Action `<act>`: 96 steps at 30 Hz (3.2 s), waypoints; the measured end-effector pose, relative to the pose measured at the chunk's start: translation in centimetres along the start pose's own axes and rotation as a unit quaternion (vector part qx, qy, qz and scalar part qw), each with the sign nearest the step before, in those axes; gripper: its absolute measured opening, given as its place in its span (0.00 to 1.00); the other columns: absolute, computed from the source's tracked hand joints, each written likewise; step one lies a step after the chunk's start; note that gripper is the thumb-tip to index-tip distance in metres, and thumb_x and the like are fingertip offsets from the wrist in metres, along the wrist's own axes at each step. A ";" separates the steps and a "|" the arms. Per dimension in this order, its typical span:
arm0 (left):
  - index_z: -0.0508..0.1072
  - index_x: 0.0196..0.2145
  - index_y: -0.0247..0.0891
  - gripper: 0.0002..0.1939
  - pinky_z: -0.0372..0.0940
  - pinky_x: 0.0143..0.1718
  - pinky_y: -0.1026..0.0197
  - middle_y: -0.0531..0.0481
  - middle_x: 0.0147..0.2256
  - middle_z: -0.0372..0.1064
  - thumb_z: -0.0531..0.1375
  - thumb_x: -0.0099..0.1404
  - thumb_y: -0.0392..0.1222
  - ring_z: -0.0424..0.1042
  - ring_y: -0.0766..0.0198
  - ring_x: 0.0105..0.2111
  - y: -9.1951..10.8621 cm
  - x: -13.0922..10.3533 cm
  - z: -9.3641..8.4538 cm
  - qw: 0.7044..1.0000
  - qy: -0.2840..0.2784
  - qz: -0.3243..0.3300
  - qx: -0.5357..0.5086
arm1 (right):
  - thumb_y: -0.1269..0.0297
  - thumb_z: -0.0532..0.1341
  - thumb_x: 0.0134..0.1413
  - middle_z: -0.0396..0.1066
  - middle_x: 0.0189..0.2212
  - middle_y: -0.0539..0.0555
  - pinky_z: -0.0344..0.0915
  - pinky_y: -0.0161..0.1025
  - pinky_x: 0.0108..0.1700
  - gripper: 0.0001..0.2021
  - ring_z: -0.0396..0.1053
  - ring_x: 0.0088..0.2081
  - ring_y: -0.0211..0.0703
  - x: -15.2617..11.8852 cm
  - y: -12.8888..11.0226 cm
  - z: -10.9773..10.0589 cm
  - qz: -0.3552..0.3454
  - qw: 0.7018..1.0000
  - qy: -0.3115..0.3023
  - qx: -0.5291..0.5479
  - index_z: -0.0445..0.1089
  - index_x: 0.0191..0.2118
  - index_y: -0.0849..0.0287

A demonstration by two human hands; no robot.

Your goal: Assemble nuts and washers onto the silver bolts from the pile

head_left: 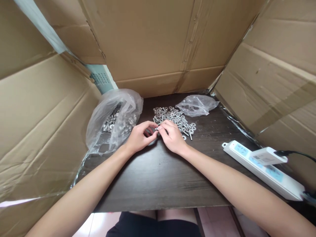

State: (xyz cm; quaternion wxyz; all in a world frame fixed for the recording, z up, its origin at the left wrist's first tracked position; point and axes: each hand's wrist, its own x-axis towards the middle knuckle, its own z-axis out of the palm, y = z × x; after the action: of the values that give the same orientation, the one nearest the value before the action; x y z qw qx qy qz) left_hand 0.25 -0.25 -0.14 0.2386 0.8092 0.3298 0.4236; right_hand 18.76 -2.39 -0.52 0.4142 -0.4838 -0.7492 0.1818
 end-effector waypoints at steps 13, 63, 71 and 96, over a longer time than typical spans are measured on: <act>0.76 0.40 0.36 0.07 0.72 0.31 0.68 0.52 0.32 0.78 0.65 0.63 0.36 0.75 0.70 0.27 0.4 0.1 -0.2 1.000 0.013 -0.002 0.012 | 0.63 0.52 0.70 0.69 0.37 0.55 0.64 0.47 0.47 0.14 0.69 0.42 0.47 -0.1 -0.1 0.1 -0.006 1.000 0.016 0.009 0.65 0.30 0.55; 0.73 0.38 0.37 0.05 0.69 0.29 0.67 0.54 0.29 0.73 0.64 0.63 0.37 0.71 0.70 0.25 0.2 0.0 -0.4 1.000 -0.026 -0.006 0.012 | 0.65 0.50 0.69 0.70 0.39 0.55 0.59 0.50 0.48 0.09 0.66 0.43 0.50 -0.4 -0.8 -0.1 -0.018 0.999 -0.025 -0.017 0.61 0.34 0.53; 0.75 0.41 0.37 0.07 0.70 0.29 0.68 0.53 0.30 0.74 0.65 0.65 0.40 0.72 0.70 0.25 0.0 0.0 -0.3 1.000 -0.029 -0.002 -0.001 | 0.62 0.50 0.72 0.70 0.33 0.55 0.60 0.48 0.44 0.15 0.67 0.39 0.48 -0.3 -0.5 0.1 -0.019 0.999 0.018 -0.034 0.63 0.30 0.54; 0.75 0.41 0.36 0.07 0.69 0.29 0.70 0.53 0.33 0.73 0.66 0.66 0.40 0.72 0.71 0.27 -0.5 -0.1 -0.3 1.000 -0.017 0.020 0.002 | 0.67 0.54 0.62 0.71 0.39 0.55 0.61 0.48 0.49 0.06 0.68 0.45 0.50 -0.2 -0.4 -0.2 0.005 1.000 -0.013 0.023 0.67 0.34 0.54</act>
State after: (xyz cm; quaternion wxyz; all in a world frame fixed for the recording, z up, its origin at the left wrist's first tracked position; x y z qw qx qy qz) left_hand -0.23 0.05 -0.29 0.2344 0.8228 0.3106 0.4142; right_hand 18.77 -2.77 -0.25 0.4141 -0.4753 -0.7480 0.2073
